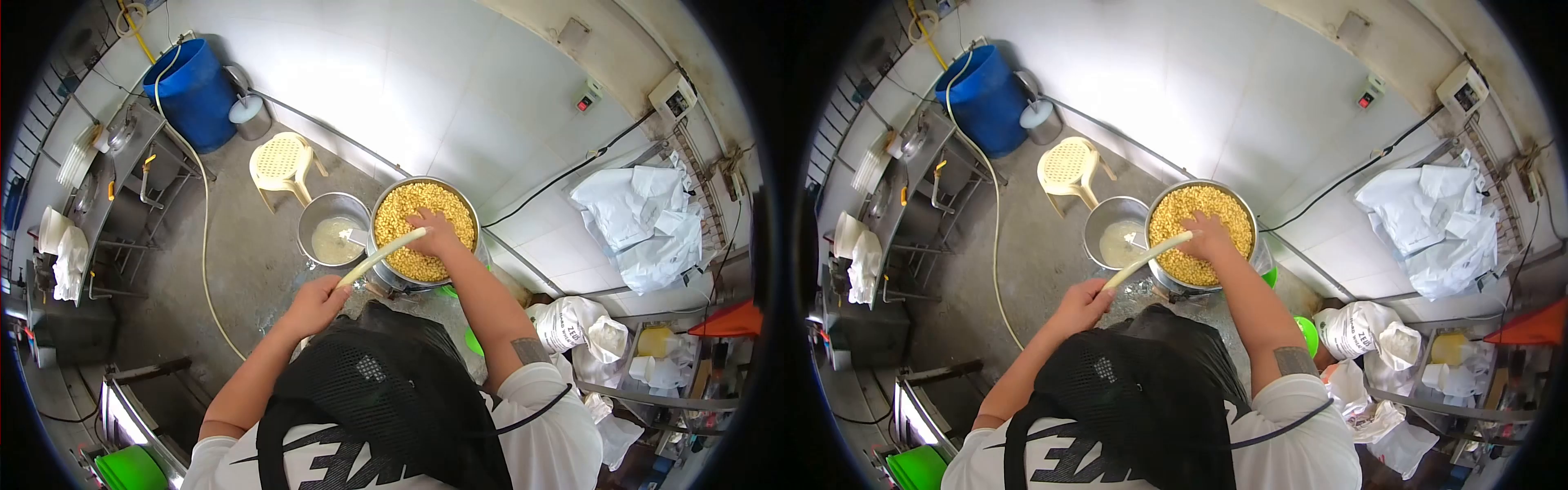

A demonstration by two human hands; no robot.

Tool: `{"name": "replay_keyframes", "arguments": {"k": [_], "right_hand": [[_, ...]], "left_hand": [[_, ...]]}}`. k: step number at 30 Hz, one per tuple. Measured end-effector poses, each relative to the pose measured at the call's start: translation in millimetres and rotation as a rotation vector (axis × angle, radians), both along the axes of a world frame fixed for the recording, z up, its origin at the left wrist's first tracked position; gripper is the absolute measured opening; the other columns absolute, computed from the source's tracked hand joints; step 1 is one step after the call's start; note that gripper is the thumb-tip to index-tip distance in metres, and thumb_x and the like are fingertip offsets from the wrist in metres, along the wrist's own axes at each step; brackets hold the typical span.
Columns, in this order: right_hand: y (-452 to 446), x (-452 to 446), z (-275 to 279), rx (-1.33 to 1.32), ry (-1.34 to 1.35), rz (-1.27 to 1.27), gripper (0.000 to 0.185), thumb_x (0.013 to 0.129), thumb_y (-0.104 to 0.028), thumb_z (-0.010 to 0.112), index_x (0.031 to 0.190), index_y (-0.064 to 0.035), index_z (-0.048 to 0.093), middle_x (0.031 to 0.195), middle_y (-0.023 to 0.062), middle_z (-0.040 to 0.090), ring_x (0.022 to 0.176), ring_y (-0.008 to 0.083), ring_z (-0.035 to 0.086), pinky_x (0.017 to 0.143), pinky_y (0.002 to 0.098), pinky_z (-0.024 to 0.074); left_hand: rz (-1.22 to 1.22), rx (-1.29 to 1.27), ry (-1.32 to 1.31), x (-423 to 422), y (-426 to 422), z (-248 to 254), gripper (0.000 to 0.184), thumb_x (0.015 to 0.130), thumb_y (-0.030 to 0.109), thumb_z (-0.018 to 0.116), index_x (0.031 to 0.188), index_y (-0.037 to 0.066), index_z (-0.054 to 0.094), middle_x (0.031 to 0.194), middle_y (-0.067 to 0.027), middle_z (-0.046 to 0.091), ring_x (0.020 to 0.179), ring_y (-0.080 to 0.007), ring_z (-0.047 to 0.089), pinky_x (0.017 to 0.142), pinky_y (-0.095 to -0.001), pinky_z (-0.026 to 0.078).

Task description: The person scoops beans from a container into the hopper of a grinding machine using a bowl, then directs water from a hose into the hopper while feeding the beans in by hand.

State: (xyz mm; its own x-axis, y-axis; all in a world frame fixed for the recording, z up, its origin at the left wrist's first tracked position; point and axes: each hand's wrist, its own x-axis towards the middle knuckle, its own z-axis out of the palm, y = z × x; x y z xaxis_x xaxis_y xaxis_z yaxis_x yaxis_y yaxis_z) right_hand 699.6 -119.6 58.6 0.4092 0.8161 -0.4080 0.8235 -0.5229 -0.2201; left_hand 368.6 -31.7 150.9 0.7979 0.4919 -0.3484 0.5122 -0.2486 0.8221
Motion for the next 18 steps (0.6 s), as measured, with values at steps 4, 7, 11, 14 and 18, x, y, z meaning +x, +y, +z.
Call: {"name": "replay_keyframes", "arguments": {"k": [4,7,11,14,18], "right_hand": [[-23.6,18.0,-39.9,0.223,-0.052,-0.101,0.053,0.090,-0.033,0.074,0.141,-0.0222,0.063,0.154,0.0126,0.050,0.138,0.0381,0.052,0.111,0.0480,0.0496],[-35.0,36.0,-57.5,0.523,0.176,-0.141,0.054,0.088,-0.029,0.075,0.140,-0.0184,0.064,0.151,0.0141,0.052,0.134,0.0396,0.054,0.109,0.0465,0.0508],[-69.1,-8.8,-17.4,0.334,0.012,-0.143,0.063,0.083,-0.028,0.079,0.143,-0.0202,0.062,0.151,0.0169,0.052,0.134,0.0428,0.053,0.110,0.0516,0.0490],[-87.8,-32.1,-35.4,0.291,-0.048,-0.110,0.073,0.081,-0.030,0.082,0.148,-0.0247,0.057,0.158,0.0162,0.043,0.137,0.0462,0.049,0.112,0.0542,0.0466],[-70.2,-28.5,-40.4,0.292,-0.056,-0.139,0.077,0.082,-0.027,0.081,0.153,-0.0231,0.051,0.162,0.0169,0.038,0.137,0.0490,0.048,0.114,0.0548,0.0460]], "left_hand": [[0.043,-0.123,-0.002,2.0,-6.4,-14.4,0.034,0.107,0.032,0.059,0.096,0.000,0.065,0.078,-0.0076,0.067,0.073,-0.0178,0.065,0.071,-0.0364,0.053],[0.048,-0.049,-0.172,-1.1,-4.2,-40.2,0.033,0.108,0.032,0.057,0.096,0.001,0.063,0.077,-0.0069,0.067,0.070,-0.0163,0.067,0.067,-0.0343,0.054],[0.202,-0.192,0.013,1.5,-6.1,-23.5,0.033,0.109,0.032,0.055,0.096,0.003,0.062,0.074,-0.0053,0.066,0.063,-0.0147,0.063,0.063,-0.0337,0.051],[0.183,-0.079,0.036,-3.7,-3.2,-35.6,0.034,0.108,0.034,0.056,0.096,0.003,0.064,0.071,-0.0043,0.065,0.062,-0.0141,0.060,0.061,-0.0342,0.049],[0.061,-0.032,0.002,-4.4,-8.7,-24.7,0.035,0.108,0.035,0.056,0.092,0.004,0.064,0.069,-0.0037,0.063,0.063,-0.0137,0.058,0.060,-0.0341,0.047]]}}
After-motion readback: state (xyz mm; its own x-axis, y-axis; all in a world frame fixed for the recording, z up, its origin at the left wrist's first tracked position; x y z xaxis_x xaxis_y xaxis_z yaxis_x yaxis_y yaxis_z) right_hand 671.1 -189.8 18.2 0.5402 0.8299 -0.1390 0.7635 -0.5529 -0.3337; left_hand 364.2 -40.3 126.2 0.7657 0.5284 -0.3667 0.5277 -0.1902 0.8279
